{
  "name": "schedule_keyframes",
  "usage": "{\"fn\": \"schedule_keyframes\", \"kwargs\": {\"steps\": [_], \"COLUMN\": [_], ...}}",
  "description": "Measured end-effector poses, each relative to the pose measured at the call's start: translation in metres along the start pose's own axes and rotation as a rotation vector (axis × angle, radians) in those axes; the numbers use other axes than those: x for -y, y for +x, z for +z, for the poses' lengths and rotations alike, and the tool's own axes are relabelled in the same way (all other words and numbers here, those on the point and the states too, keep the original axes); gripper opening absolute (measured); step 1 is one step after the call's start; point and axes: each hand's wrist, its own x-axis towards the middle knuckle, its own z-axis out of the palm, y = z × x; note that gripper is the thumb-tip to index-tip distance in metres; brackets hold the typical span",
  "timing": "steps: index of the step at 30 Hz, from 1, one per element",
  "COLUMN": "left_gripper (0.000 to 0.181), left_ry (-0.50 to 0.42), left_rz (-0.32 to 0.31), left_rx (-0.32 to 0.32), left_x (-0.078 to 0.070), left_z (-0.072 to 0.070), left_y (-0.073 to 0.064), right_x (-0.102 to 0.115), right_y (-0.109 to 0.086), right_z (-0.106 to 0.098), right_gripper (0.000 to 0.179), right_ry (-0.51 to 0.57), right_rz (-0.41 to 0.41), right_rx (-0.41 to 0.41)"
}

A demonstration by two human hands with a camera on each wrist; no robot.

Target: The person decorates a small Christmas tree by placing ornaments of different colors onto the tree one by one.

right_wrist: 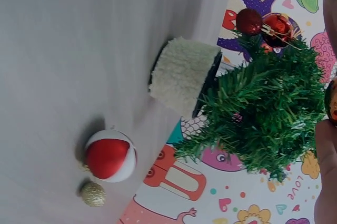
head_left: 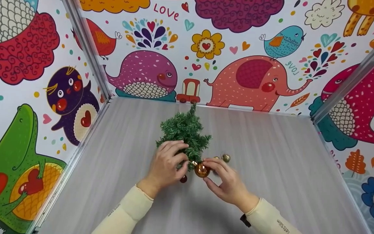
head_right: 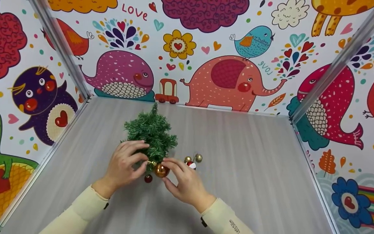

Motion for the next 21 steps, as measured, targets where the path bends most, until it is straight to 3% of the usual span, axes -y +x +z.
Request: {"fn": "schedule_keyframes", "kwargs": {"steps": [7,15,21], "left_gripper": [0.007,0.008,0.01], "left_ry": [0.026,0.154,0.074], "left_rz": [0.023,0.134,0.103], "left_rx": [0.002,0.031,0.04], "left_x": [-0.002,0.002,-0.006], "left_z": [0.002,0.003,0.005], "left_y": [0.006,0.009,0.011], "right_x": [-0.003,0.006,0.021], "right_y": [-0.011,-0.008,0.005], "right_z": [0.012,0.013,0.004], "right_gripper": [0.056,0.051,0.05], "right_ry": [0.107,0.196,0.237], "right_rz": [0.085,0.11,0.152], "right_rx": [-0.024,-0.099,-0.084]}}
